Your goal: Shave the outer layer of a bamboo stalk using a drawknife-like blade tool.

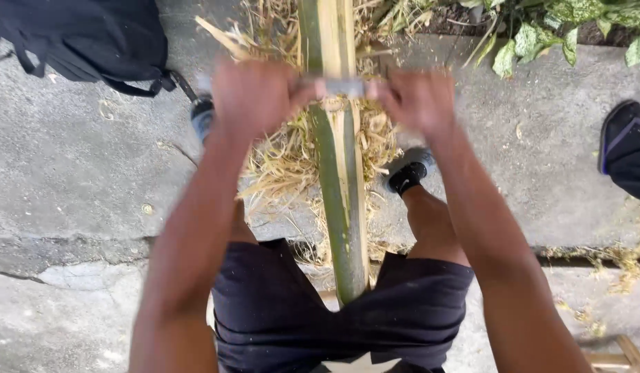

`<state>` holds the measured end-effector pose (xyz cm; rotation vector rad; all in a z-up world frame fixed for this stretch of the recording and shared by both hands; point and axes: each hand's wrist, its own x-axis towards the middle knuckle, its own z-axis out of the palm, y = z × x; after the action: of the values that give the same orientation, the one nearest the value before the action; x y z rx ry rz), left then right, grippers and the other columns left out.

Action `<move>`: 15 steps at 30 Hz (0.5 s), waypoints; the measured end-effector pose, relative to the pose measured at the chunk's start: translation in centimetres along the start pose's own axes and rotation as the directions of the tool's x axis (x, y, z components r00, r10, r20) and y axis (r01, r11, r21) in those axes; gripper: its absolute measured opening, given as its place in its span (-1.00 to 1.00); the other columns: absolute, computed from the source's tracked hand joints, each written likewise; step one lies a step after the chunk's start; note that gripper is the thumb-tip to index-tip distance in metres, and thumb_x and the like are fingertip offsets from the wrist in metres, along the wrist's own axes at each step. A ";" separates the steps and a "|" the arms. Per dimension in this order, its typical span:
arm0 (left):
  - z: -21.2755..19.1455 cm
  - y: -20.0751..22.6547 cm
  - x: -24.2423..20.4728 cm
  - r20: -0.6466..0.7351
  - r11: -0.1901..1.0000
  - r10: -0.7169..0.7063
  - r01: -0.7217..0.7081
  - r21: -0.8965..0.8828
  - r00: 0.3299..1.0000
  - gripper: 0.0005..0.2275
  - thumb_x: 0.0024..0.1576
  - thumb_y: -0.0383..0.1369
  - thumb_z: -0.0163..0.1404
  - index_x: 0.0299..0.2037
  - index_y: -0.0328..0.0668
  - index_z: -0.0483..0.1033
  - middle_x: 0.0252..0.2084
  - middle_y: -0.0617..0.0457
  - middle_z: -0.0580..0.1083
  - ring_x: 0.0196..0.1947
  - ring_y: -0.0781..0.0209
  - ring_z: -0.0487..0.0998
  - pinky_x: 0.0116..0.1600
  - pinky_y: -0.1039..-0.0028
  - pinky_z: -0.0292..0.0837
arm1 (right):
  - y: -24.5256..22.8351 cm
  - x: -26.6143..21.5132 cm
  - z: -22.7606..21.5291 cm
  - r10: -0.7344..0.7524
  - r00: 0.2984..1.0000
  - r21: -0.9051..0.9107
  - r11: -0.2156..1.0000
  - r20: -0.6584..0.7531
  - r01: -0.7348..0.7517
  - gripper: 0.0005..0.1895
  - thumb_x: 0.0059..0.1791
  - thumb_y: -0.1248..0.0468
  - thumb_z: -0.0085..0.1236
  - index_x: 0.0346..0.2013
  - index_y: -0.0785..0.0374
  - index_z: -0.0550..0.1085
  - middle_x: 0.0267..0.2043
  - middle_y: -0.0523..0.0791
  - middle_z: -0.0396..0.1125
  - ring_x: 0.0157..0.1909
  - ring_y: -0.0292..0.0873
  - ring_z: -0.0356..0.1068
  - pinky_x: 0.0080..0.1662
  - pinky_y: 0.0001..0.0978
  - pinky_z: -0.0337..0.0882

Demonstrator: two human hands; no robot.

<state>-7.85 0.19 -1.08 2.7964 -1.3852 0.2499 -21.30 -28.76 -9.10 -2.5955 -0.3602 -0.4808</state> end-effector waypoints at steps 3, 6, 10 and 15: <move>1.0 1.7 -2.4 0.205 0.993 -0.045 0.066 -0.100 0.978 -0.43 0.14 0.28 -0.10 -0.76 0.11 0.36 -0.80 0.27 0.23 -0.83 0.33 0.21 -0.62 0.38 0.13 | -0.5 -1.8 -0.6 -0.022 1.000 -0.085 0.996 0.014 0.023 -0.38 0.28 -0.17 -0.07 -0.57 0.06 0.44 -0.75 -0.29 0.07 -0.77 -0.36 -0.01 -0.67 -0.43 -0.02; 1.5 0.2 -0.9 -0.029 0.979 -0.008 0.002 -0.204 1.000 -0.40 0.24 0.29 -0.13 -0.68 0.07 0.33 -0.72 0.27 0.22 -0.75 0.34 0.23 -0.61 0.42 0.15 | -1.0 1.8 -2.7 -0.042 0.999 -0.153 0.987 0.034 0.047 -0.33 0.31 -0.22 -0.06 -0.52 0.10 0.48 -0.70 -0.26 0.13 -0.69 -0.32 0.11 -0.59 -0.44 0.08; 1.1 -1.9 1.4 -0.318 0.982 0.057 -0.109 -0.151 0.946 -0.35 0.36 0.32 -0.24 -0.66 0.08 0.27 -0.63 0.30 0.14 -0.65 0.37 0.14 -0.52 0.43 0.10 | 0.1 4.3 -1.1 0.002 0.998 -0.073 0.997 -0.058 -0.007 -0.34 0.28 -0.17 -0.04 -0.62 0.07 0.40 -0.73 -0.28 0.08 -0.72 -0.32 0.03 -0.61 -0.36 0.05; -0.4 1.0 -3.6 -0.025 0.999 0.013 -0.014 -0.046 1.000 -0.39 0.27 0.31 -0.14 -0.70 0.13 0.30 -0.75 0.31 0.13 -0.79 0.38 0.08 -0.67 0.46 0.05 | -0.3 -3.1 3.4 -0.037 0.993 -0.046 0.998 -0.111 0.033 -0.35 0.26 -0.11 -0.10 -0.68 0.05 0.34 -0.75 -0.29 0.03 -0.76 -0.35 -0.07 -0.69 -0.39 -0.04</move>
<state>-10.86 2.44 -1.32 2.7385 -1.3867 0.2487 -23.26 -27.35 -13.01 -2.5946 -0.3614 -0.6499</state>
